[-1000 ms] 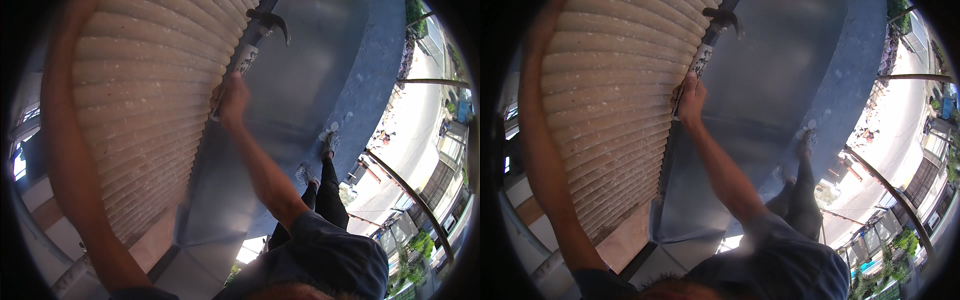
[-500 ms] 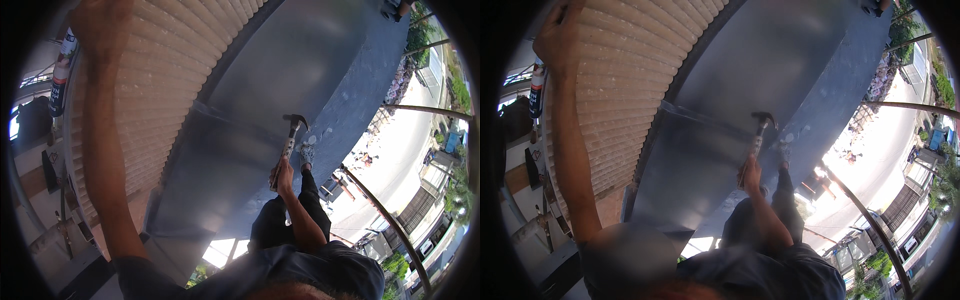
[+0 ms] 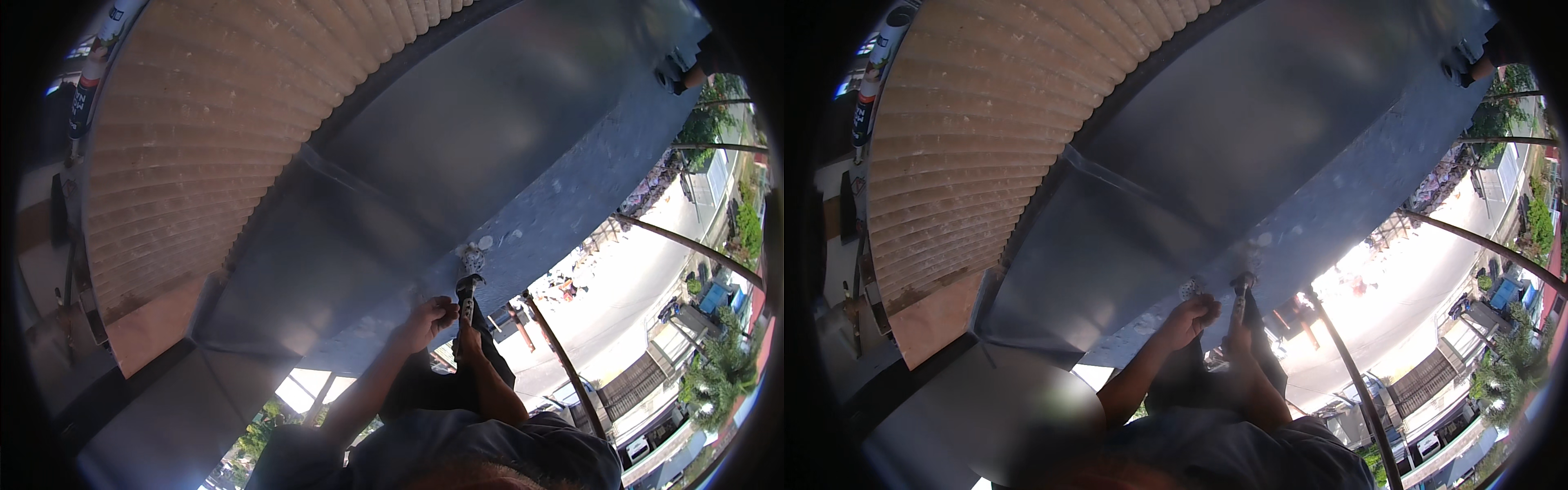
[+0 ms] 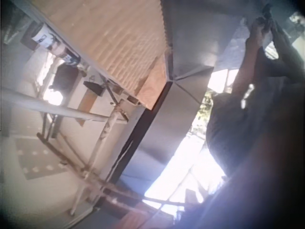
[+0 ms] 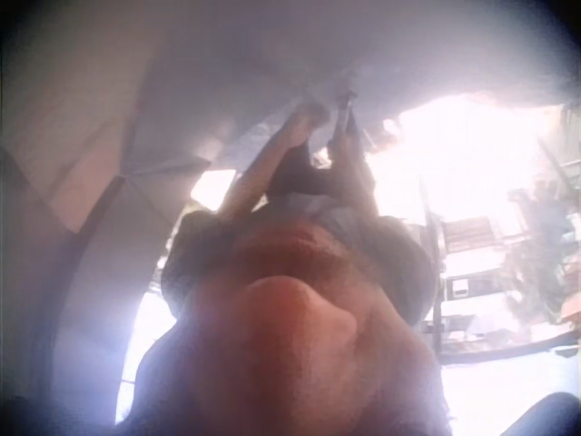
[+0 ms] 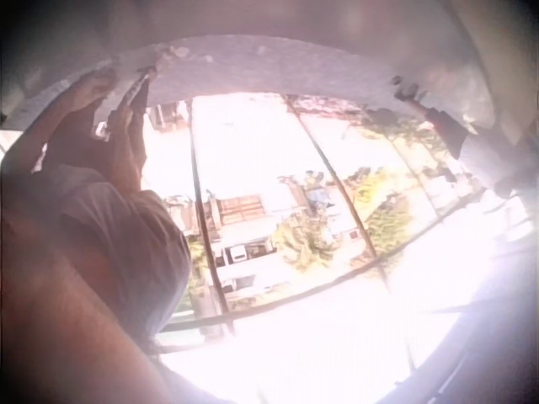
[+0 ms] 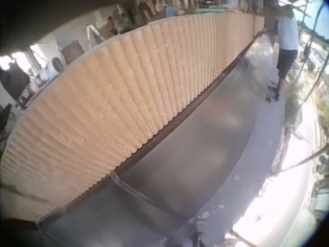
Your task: The person secures a corrugated roof sheet to a metal frame using a hammer and nails. They repeatedly position nails and strike them into the sheet along the edge, moving along the roofline as they work.
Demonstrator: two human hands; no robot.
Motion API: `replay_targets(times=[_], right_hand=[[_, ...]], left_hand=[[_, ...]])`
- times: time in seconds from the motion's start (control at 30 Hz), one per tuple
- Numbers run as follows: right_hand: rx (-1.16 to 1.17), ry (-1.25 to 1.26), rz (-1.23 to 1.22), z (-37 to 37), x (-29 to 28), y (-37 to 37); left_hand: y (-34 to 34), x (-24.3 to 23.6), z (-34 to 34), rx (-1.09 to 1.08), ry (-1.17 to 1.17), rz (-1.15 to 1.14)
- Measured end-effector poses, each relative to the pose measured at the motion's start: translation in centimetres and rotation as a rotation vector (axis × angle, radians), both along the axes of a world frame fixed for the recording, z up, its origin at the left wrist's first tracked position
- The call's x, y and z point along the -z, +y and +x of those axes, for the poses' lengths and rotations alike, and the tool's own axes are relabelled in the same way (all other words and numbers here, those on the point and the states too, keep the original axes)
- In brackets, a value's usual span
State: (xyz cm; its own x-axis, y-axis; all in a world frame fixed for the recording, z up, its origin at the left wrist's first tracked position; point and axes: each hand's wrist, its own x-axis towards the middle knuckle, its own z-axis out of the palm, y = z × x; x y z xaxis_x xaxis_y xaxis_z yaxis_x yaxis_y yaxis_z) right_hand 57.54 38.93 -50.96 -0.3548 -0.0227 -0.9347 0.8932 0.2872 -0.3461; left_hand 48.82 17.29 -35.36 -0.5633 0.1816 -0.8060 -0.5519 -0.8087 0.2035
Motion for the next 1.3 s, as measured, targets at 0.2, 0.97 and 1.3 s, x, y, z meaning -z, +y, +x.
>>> replay_targets(times=[0.2, 0.97, 1.3], right_hand=[[0.039, -0.234, 0.131, -6.2, -5.9, -0.5], [-0.318, 0.053, -0.094, -4.8, -6.3, 1.2], [-0.014, 0.022, -0.121, -6.8, -9.1, 0.4]], left_hand=[[-1.2, -5.2, -8.1, 0.366, 0.342, -0.141], [-8.7, -6.3, -15.7, -0.153, 0.717, 0.362], [-8.3, 1.2, -11.6, -0.039, 0.457, -0.010]])
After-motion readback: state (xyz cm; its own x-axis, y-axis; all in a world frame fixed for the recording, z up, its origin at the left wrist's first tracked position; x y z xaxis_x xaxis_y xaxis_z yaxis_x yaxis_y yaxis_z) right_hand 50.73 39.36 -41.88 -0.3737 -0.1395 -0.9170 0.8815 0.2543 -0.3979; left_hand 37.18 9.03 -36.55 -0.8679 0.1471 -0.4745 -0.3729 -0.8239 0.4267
